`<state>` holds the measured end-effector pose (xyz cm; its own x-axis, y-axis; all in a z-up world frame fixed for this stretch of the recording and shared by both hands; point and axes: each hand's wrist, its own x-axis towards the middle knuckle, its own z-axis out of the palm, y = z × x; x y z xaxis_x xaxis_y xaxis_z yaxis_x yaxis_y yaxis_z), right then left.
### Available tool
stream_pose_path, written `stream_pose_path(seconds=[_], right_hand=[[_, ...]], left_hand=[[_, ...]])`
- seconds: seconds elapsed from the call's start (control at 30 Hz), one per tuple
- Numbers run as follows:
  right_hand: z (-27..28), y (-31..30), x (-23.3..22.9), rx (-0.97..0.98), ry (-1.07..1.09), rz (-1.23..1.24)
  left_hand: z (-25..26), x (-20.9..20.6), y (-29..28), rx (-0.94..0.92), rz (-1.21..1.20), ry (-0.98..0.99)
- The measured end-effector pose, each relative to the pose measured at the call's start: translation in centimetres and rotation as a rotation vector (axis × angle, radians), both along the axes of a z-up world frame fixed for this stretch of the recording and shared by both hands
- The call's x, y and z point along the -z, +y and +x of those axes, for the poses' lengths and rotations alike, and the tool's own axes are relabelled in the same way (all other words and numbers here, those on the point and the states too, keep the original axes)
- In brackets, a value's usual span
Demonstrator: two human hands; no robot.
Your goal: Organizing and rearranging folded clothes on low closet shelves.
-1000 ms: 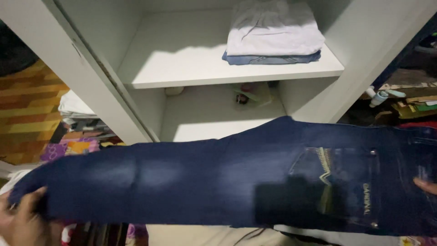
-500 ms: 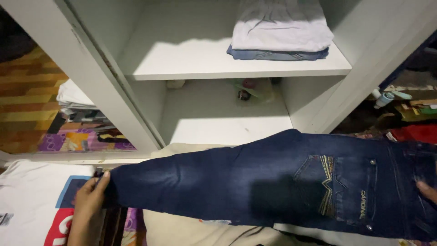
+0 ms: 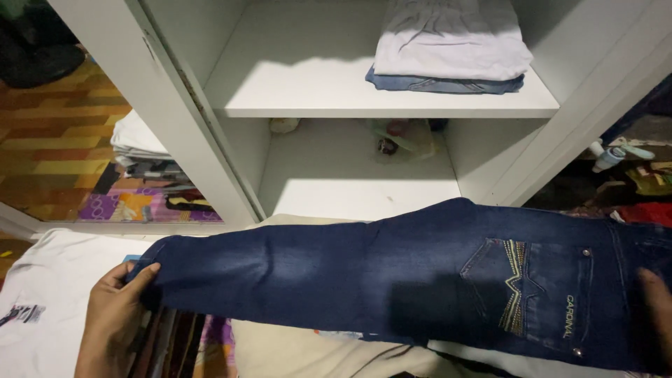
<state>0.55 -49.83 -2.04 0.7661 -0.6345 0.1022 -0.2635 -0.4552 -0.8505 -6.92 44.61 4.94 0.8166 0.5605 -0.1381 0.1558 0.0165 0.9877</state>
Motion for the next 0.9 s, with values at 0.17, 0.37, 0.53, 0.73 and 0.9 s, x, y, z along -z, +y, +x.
stream_pose_path(seconds=[0.17,0.37,0.53,0.73,0.9], right_hand=[[-7.5,36.2,-19.9,-0.48,-0.406,-0.701],[-4.2,44.7,-13.2,-1.187,-0.348,-0.799],[-2.9,44.9,-12.0,-0.9,-0.552,-1.005],[-5.2,46.1,-15.3,-1.257,-0.24,-0.768],[-5.1,46.1,-13.7,-1.414,-0.337,-0.769]], left_hand=[[0.0,0.4,0.0,0.029,0.074,-0.059],[-0.7,-1.4,-1.9,-0.008,0.142,-0.006],[-1.0,2.6,1.4,0.006,0.164,-0.054],[-1.0,1.0,0.9,-0.031,0.276,0.039],[-0.7,0.9,0.8,-0.011,0.088,0.048]])
